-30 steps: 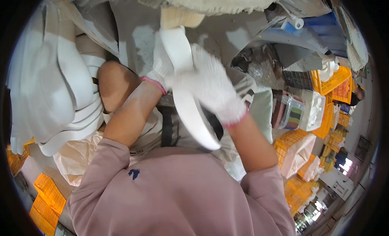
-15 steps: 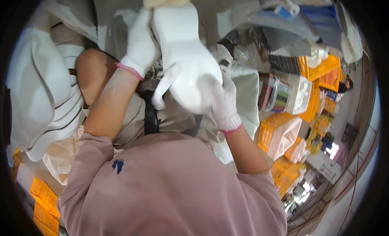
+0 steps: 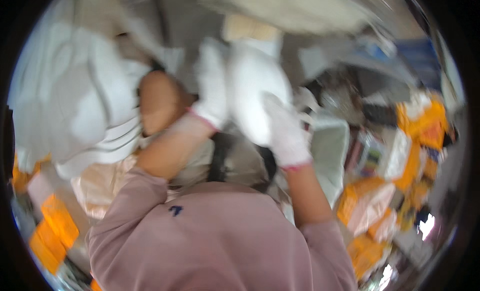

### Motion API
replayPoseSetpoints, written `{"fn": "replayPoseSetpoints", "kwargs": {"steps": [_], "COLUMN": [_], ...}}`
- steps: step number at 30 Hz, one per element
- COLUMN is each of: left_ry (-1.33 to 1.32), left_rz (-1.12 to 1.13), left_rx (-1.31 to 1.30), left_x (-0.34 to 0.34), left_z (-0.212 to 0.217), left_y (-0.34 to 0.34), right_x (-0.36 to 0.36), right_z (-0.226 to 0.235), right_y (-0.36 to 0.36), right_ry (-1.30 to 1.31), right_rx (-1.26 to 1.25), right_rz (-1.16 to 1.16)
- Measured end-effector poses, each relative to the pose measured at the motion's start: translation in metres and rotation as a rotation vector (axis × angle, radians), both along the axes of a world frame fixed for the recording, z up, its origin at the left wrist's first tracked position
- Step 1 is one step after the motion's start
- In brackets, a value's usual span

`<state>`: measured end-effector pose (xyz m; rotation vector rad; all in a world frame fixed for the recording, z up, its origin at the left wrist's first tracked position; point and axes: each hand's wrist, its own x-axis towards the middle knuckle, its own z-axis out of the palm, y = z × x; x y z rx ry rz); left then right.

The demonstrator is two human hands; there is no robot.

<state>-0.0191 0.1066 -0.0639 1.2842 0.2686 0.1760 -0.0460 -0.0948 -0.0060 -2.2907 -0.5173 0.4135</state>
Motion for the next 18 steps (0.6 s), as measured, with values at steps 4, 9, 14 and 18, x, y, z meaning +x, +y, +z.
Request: {"fn": "replayPoseSetpoints", "kwargs": {"steps": [4, 9, 14, 18], "left_ry": [-0.073, -0.296, 0.102, 0.276], "left_rz": [-0.879, -0.544, 0.318, 0.418], "left_rx": [0.949, 0.516, 0.760, 0.361], "left_x": [-0.053, -0.177, -0.223, -0.208], "left_z": [0.044, 0.177, 0.267, 0.293], "left_y": [0.005, 0.116, 0.331, 0.453], "right_x": [-0.040, -0.038, -0.046, -0.049], "right_z": [0.004, -0.007, -0.023, -0.020], "right_y": [-0.081, -0.116, -0.148, -0.164], "right_ry": [-0.218, -0.003, 0.058, 0.094], "right_rx": [-0.176, -0.099, -0.042, 0.070], "right_rz": [0.060, -0.263, -0.347, -0.374]}}
